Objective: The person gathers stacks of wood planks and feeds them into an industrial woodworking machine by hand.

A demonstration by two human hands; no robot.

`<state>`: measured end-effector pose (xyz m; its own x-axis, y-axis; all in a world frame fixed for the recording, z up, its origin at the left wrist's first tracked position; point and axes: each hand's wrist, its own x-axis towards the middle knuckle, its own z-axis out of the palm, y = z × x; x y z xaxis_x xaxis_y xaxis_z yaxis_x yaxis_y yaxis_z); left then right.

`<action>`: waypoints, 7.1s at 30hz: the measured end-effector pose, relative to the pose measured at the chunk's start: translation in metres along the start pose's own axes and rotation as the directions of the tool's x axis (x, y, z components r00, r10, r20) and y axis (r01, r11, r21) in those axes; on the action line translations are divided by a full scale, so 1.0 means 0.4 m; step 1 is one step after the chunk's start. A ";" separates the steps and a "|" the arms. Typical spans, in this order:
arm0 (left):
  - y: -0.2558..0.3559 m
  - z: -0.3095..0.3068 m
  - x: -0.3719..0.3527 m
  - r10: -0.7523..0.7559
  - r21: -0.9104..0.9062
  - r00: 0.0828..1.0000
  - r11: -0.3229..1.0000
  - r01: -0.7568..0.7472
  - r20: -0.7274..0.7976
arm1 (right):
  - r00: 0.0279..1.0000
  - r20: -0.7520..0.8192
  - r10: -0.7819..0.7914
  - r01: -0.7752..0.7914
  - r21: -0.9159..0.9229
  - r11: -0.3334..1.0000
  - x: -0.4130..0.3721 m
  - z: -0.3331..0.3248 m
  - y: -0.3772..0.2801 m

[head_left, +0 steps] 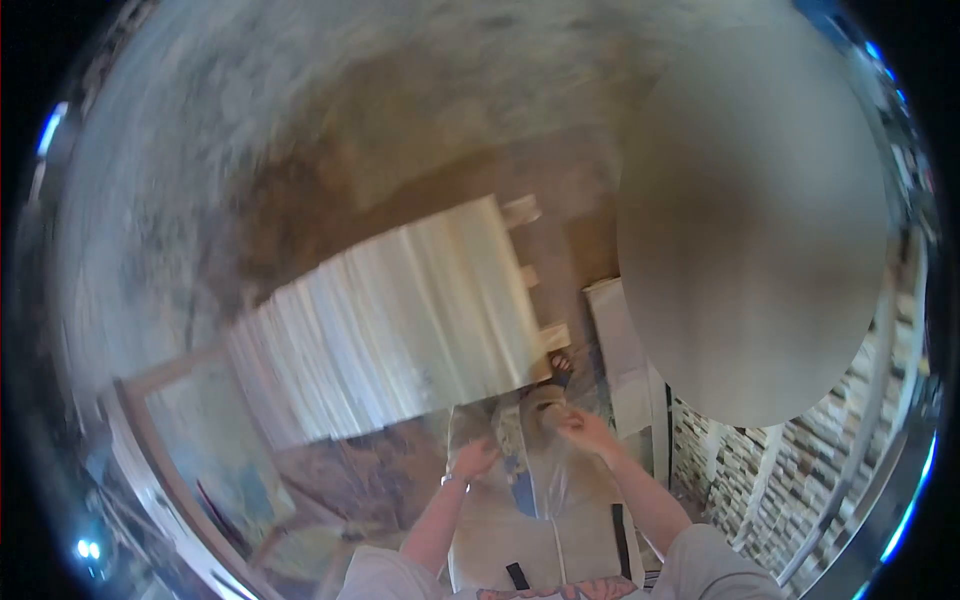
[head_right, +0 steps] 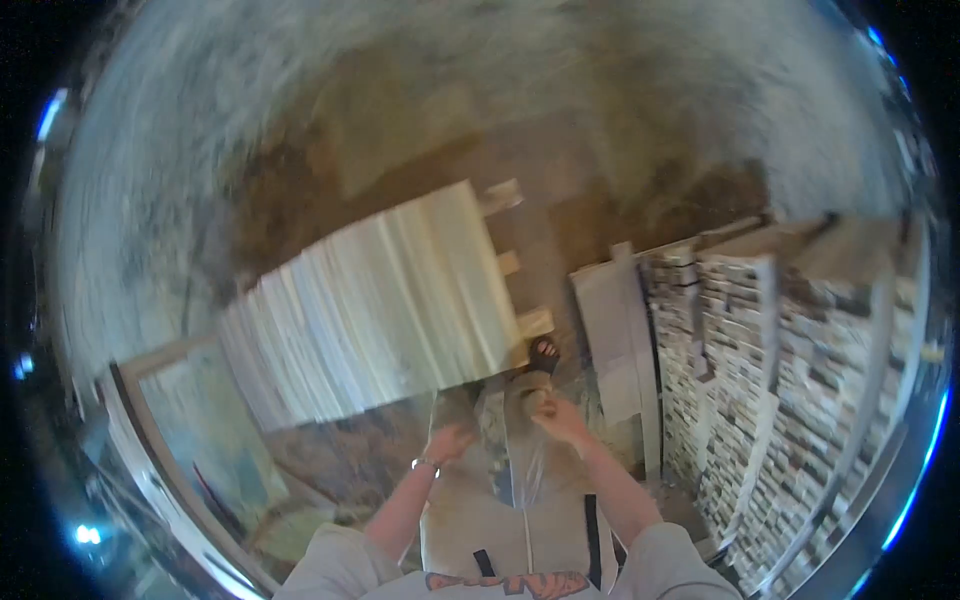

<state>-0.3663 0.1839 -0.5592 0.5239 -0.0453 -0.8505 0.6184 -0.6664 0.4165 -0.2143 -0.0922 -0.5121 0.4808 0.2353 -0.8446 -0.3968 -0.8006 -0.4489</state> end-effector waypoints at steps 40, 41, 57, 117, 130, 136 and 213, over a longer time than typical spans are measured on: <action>2.030 1.063 -0.982 0.987 0.781 -0.040 -0.148 -0.607 0.156 | 0.432 -0.363 0.826 0.659 0.752 -0.014 -1.311 0.422 1.056; 2.022 1.123 -0.952 0.977 0.743 -0.143 -0.215 -0.634 0.161 | 0.404 -0.441 0.802 0.665 0.744 0.073 -1.286 0.418 1.089; 2.299 0.984 -0.849 0.893 0.920 0.445 0.114 -0.375 0.071 | 0.594 -0.648 0.477 0.719 0.693 0.046 -1.473 0.028 1.030; 2.260 1.373 -1.030 0.917 0.864 0.399 0.201 -0.461 0.000 | 0.289 -0.272 0.918 0.947 -0.060 -0.316 -1.909 0.915 0.910; 2.161 1.237 -1.072 0.796 0.907 0.567 0.059 -0.418 0.210 | 0.364 -0.149 0.919 0.929 0.122 -0.349 -1.862 0.788 0.860; 2.113 1.153 -1.099 0.842 0.656 0.291 -0.094 -0.749 0.453 | 0.530 -0.138 0.837 0.822 0.329 -0.466 -1.869 0.779 0.907; 1.171 1.974 -1.032 -0.534 0.442 0.213 0.348 -0.827 0.818 | 0.311 0.312 0.898 0.940 0.036 -0.339 -1.687 1.401 0.642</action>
<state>-0.7553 -0.6971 -0.2667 -0.6979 -0.2630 -0.6662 -0.4768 -0.5235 0.7061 -1.0788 -0.1477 -0.2209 -0.4502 -0.4737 -0.7569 0.5583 0.5122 -0.6527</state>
